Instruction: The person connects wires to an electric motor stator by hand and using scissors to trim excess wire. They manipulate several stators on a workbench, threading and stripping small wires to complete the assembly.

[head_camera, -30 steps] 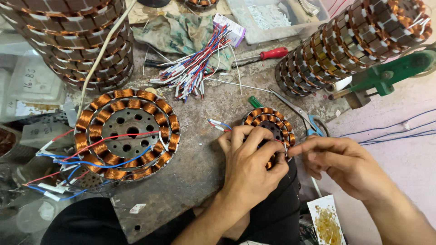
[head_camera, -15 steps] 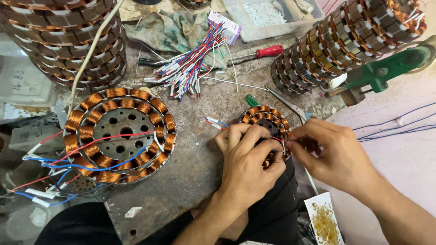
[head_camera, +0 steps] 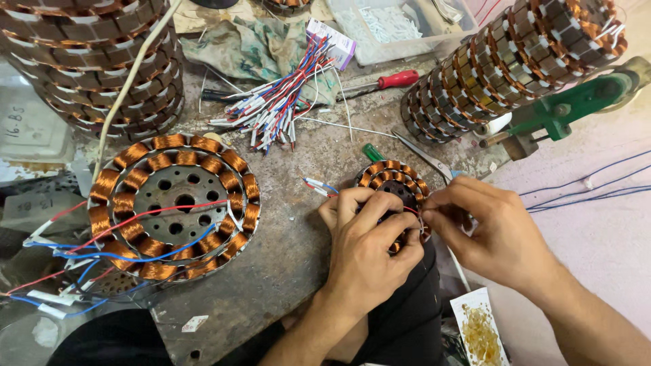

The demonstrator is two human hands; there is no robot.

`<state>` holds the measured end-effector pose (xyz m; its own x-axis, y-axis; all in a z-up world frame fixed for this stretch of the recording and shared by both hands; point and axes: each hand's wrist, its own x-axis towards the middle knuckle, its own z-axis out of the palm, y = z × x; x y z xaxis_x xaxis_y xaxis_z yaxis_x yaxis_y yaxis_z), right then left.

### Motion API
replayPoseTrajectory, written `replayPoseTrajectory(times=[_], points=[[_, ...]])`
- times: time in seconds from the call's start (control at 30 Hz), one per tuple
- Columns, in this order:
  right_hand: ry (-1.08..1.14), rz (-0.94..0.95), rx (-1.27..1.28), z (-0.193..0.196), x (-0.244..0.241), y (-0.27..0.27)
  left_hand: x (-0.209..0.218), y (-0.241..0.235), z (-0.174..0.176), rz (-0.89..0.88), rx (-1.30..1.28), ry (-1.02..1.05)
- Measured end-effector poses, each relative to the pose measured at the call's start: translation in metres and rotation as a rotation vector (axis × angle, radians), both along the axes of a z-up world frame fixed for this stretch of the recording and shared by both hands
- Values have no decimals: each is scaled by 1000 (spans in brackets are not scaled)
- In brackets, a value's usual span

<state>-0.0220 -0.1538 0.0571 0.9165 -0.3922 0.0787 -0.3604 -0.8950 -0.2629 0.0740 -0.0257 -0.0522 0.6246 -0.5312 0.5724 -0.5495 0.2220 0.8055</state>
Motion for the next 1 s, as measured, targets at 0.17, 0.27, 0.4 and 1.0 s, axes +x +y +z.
replayPoseTrajectory(times=[0.17, 0.27, 0.4, 1.0], points=[[42, -42, 26, -3, -13, 15, 1, 0, 0, 10, -11, -1], [42, -8, 109, 3, -16, 17, 1, 0, 0, 2, -6, -1], [-3, -89, 59, 1, -5, 6, 0, 0, -1, -1, -15, 0], [35, -52, -33, -3, -11, 12, 2, 2, 2, 7, -22, -10]])
